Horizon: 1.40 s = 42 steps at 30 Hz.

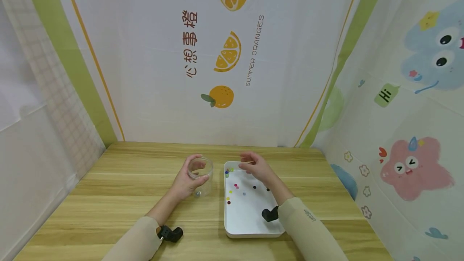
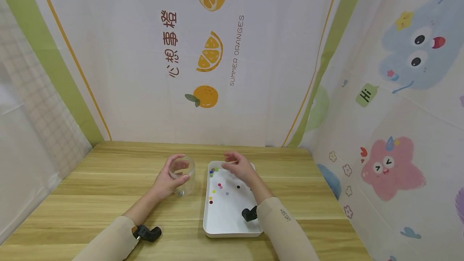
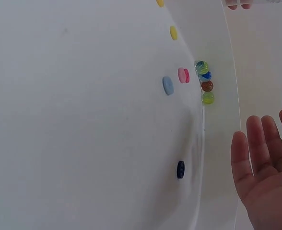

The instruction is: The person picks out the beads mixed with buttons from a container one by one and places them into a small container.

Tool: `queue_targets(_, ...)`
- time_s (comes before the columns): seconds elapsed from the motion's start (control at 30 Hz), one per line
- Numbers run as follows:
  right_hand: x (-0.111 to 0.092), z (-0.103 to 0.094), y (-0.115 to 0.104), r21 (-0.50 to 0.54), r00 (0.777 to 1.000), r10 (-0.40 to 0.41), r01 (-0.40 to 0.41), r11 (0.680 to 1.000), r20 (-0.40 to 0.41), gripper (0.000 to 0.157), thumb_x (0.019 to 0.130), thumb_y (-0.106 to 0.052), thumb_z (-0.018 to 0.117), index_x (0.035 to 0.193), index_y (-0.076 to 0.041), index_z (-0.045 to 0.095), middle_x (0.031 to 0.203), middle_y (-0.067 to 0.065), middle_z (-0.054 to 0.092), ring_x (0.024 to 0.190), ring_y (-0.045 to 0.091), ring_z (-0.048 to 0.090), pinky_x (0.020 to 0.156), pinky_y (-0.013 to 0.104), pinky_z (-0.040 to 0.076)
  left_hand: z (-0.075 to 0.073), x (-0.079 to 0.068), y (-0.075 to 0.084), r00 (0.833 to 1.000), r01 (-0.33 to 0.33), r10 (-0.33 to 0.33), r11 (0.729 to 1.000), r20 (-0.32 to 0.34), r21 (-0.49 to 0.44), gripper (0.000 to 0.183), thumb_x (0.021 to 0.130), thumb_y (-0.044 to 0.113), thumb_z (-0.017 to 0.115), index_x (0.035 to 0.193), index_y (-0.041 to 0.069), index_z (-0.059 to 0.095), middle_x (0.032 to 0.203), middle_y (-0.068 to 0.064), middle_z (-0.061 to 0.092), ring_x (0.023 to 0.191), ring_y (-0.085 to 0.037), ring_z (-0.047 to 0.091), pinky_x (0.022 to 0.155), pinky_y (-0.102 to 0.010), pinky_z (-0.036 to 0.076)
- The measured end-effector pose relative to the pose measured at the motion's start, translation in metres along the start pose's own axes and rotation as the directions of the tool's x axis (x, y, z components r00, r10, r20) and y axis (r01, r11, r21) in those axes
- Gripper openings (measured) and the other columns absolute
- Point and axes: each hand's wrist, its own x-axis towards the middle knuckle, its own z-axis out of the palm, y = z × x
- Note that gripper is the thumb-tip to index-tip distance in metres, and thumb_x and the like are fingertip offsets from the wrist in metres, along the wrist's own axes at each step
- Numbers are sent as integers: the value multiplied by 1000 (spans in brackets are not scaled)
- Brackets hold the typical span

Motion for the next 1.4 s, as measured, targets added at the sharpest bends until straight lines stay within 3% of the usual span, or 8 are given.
queue_targets(0.23, 0, 5, 1, -28, 1000, 15, -14, 1000, 19, 44, 103, -20, 76, 145, -13, 67, 135, 12, 71, 110, 23, 68, 96, 45, 63, 0, 0, 0, 1000, 0, 1, 1000, 1, -8, 78, 92, -2, 82, 157, 7, 39, 145, -39, 57, 138, -48, 56, 117, -66, 41)
queue_targets(0.47, 4, 10, 5, -63, 997, 51, -47, 997, 54, 45, 103, -22, 77, 146, -14, 67, 135, 11, 72, 109, 22, 68, 93, 40, 64, 0, 0, 0, 1000, -2, 2, 1000, 1, -10, 78, 93, -2, 82, 157, 8, 40, 145, -40, 57, 138, -47, 56, 117, -65, 42)
queue_targets(0.8, 5, 19, 8, -88, 993, 61, -52, 995, 103, 37, 100, -13, 78, 137, -13, 73, 132, 13, 72, 98, 20, 67, 70, 30, 54, 0, 0, -1, 1000, 0, 0, 1000, -2, -3, 78, 93, -1, 82, 158, 9, 40, 146, -39, 57, 139, -45, 57, 118, -66, 41)
queue_targets(1.13, 8, 25, 15, -148, 996, 84, -77, 986, 38, 28, 101, -11, 76, 129, -11, 76, 121, 9, 74, 92, 17, 68, 77, 27, 56, 0, 0, 0, 1000, 2, -2, 1000, -5, 4, 78, 92, -2, 82, 157, 7, 40, 146, -39, 58, 138, -46, 57, 118, -66, 42)
queue_targets(1.4, 10, 26, 17, -172, 995, 102, -99, 980, 12, 26, 102, -12, 75, 128, -13, 76, 123, 8, 74, 93, 17, 67, 80, 27, 59, 0, 0, 1, 1000, 11, -11, 1000, -4, 0, 79, 92, -1, 82, 158, 6, 39, 146, -39, 57, 139, -49, 57, 119, -68, 40)
